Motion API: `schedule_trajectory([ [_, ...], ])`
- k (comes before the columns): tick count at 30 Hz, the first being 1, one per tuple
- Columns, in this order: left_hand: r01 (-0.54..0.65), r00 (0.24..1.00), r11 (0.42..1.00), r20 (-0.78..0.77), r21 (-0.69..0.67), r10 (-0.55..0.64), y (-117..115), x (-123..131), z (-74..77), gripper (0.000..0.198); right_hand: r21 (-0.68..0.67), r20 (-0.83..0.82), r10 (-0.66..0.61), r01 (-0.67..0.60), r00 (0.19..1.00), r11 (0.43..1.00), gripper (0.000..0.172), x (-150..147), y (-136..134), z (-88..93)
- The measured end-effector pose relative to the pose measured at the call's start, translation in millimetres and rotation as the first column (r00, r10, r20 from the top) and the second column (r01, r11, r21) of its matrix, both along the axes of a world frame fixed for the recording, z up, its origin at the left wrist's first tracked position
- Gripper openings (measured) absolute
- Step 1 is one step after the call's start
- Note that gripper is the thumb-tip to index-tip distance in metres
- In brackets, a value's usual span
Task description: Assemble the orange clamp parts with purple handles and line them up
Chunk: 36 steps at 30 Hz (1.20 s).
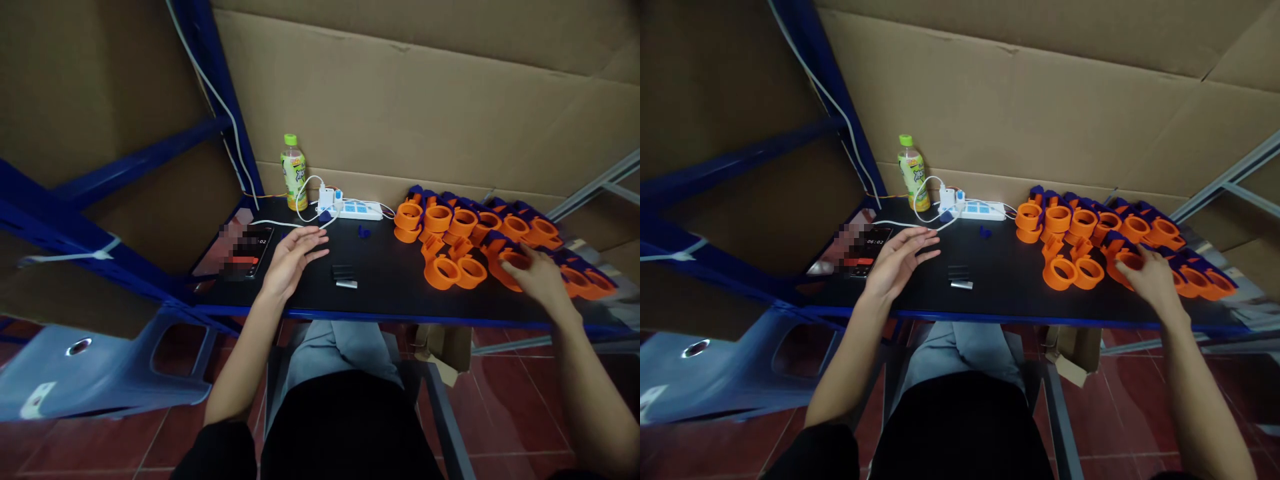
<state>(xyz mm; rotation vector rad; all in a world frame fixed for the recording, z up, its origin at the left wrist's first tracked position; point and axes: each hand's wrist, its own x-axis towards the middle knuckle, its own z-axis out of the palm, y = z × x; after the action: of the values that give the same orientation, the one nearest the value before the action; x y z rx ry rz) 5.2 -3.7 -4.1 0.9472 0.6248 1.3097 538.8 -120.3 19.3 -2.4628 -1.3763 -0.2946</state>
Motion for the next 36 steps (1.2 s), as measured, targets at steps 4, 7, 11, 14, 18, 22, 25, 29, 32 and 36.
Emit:
schedule_trajectory([
  [4, -0.013, 1.000, 1.000, -0.017, 0.001, 0.013, -1, 1, 0.2, 0.028, -0.091, -0.007, 0.019, -0.020, 1.000, 0.996, 0.071, 8, 7, -16.2],
  [7, -0.010, 1.000, 1.000, -0.023, -0.012, 0.010, -2, 2, 0.5, 0.025, -0.117, 0.036, 0.037, -0.032, 0.999, 0.993, 0.071, 17, 11, -30.1],
  [11, -0.002, 1.000, 1.000, -0.031, -0.007, 0.002, -5, 3, 1.7, 0.023, -0.087, 0.078, 0.057, -0.050, 0.995, 0.995, 0.068, 26, 12, -43.2],
  [14, -0.012, 0.999, 1.000, -0.051, 0.019, 0.013, -7, 4, 2.2, 0.027, -0.079, 0.075, 0.059, -0.053, 0.995, 0.995, 0.063, 23, 11, -44.6],
  [18, -0.013, 0.998, 1.000, -0.061, 0.027, 0.014, -7, 4, 1.4, 0.028, 0.013, 0.146, 0.148, -0.152, 0.978, 0.988, 0.052, 11, 12, -39.2],
  [22, -0.010, 0.998, 1.000, -0.067, 0.023, 0.012, -6, 4, -0.2, 0.026, -0.099, 0.134, 0.307, -0.296, 0.942, 0.950, 0.038, -4, 23, -34.2],
  [25, -0.010, 0.998, 1.000, -0.068, 0.023, 0.012, -7, 3, 0.5, 0.025, -0.185, 0.128, 0.332, -0.307, 0.935, 0.934, 0.034, -12, 32, -32.6],
  [29, 0.009, 0.997, 1.000, -0.072, 0.013, -0.008, -9, 2, 4.4, 0.025, -0.133, 0.160, 0.311, -0.292, 0.937, 0.947, 0.028, -15, 33, -24.5],
  [32, 0.019, 0.997, 1.000, -0.071, 0.008, -0.018, -8, 2, 5.9, 0.024, -0.097, 0.169, 0.317, -0.304, 0.933, 0.948, 0.023, -15, 21, -6.4],
  [36, 0.053, 0.994, 0.999, -0.094, -0.005, -0.054, -7, 5, 4.0, 0.023, 0.034, 0.190, 0.393, -0.406, 0.900, 0.913, 0.013, -36, -1, 25.7],
])
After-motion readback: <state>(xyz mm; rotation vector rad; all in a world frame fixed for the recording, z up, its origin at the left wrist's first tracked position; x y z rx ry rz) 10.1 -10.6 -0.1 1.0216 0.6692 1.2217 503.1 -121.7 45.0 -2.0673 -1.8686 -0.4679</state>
